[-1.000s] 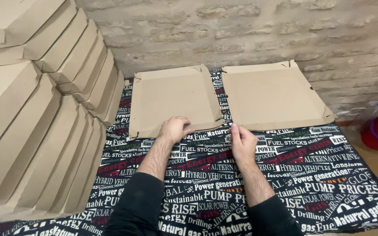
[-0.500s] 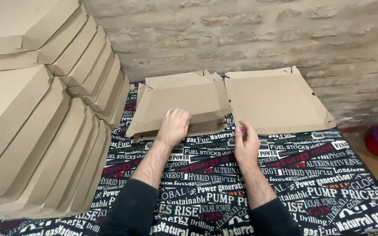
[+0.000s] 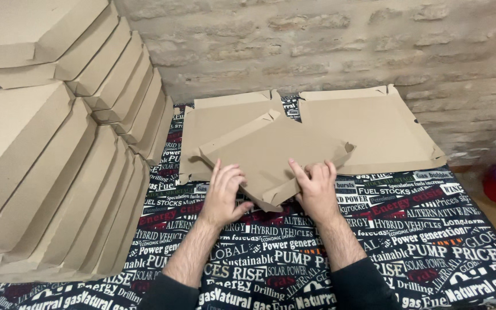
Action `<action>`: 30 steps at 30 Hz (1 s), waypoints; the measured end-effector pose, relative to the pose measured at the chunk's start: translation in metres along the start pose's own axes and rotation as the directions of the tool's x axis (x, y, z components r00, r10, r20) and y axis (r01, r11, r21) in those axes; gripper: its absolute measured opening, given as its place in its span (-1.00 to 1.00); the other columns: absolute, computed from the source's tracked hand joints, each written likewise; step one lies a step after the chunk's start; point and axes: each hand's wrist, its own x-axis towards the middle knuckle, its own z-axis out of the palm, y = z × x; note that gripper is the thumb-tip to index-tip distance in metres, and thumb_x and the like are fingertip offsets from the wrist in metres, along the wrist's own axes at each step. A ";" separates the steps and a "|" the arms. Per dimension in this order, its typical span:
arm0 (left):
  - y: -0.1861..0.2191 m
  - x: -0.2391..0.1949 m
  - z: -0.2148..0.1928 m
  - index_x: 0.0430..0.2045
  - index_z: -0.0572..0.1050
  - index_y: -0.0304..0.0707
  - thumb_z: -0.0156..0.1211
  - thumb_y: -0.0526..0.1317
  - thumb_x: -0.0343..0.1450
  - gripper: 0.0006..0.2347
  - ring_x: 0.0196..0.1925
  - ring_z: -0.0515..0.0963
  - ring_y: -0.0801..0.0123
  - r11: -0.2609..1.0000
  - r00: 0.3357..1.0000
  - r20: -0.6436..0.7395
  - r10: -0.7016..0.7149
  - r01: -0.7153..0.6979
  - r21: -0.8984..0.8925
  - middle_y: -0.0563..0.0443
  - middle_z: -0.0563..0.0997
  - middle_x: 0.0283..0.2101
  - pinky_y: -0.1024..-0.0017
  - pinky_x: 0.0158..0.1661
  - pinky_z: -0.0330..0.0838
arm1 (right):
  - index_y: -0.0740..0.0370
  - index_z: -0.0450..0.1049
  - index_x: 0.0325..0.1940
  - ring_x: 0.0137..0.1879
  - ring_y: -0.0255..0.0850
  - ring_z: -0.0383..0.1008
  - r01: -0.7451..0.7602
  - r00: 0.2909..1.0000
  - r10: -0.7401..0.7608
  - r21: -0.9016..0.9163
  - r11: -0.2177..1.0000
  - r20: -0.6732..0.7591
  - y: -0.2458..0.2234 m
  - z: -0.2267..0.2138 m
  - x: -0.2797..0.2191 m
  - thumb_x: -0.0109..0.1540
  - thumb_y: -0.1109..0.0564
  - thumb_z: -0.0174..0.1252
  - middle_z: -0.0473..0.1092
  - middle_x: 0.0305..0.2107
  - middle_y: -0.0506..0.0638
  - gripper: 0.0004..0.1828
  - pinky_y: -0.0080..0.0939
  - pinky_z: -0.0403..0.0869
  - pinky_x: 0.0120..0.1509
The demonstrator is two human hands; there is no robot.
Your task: The person assembles flat cardboard pizza boxes by folding the side flaps and locking the tabs. They repeat this process for several boxes, stacking the completed ones on the left side of the table.
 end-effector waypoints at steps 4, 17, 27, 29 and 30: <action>0.035 -0.019 -0.003 -0.04 0.52 -0.15 0.00 0.51 0.55 -0.35 0.33 0.63 -0.12 0.996 0.995 -0.086 -0.056 0.050 -0.069 -0.11 0.62 0.07 -0.53 0.57 0.08 | -0.29 0.46 0.65 0.17 0.06 0.43 0.052 0.998 -0.052 -0.026 0.998 -0.017 -0.014 -0.004 0.007 -0.09 0.15 0.46 0.33 -0.11 0.01 0.16 0.43 0.23 0.67; 0.069 -0.012 -0.018 -0.22 0.77 -0.14 0.59 -0.29 0.44 -0.89 0.11 0.78 0.04 0.977 0.917 -0.354 -0.185 0.132 -0.168 0.01 0.79 -0.05 -0.26 0.44 0.45 | -0.27 0.60 0.48 0.11 0.02 0.48 0.137 0.987 -0.141 -0.048 0.989 -0.077 -0.030 0.001 0.008 0.13 0.05 0.49 0.37 -0.18 0.00 -0.21 0.39 0.37 0.60; 0.071 -0.011 -0.015 0.20 0.63 -0.28 0.61 -0.13 0.46 -0.56 0.50 0.51 -0.29 0.950 0.937 -0.175 -0.303 0.283 -0.134 -0.23 0.63 0.31 -0.39 0.56 0.15 | -0.23 0.53 0.55 0.18 -0.01 0.46 0.084 0.996 -0.084 0.009 0.996 0.035 -0.029 0.002 0.003 0.00 -0.09 0.66 0.40 -0.09 -0.02 0.00 0.40 0.29 0.67; 0.064 -0.017 -0.010 0.07 0.64 -0.28 0.60 -0.17 0.46 -0.65 0.52 0.50 -0.31 0.935 0.929 -0.146 -0.339 0.315 -0.164 -0.22 0.63 0.31 -0.38 0.54 0.21 | -0.22 0.52 0.57 0.25 0.01 0.44 0.060 0.998 -0.060 0.021 0.998 0.030 -0.025 -0.001 0.004 -0.01 -0.12 0.69 0.40 0.00 0.00 0.05 0.43 0.24 0.70; 0.061 -0.020 -0.007 -0.07 0.64 -0.28 0.58 -0.20 0.46 -0.74 0.53 0.48 -0.33 0.918 0.921 -0.115 -0.373 0.347 -0.193 -0.20 0.63 0.30 -0.38 0.52 0.27 | -0.20 0.50 0.60 0.33 0.04 0.41 0.034 0.999 -0.035 0.032 0.999 0.025 -0.023 -0.002 0.005 -0.03 -0.16 0.72 0.41 0.10 0.02 0.10 0.46 0.18 0.72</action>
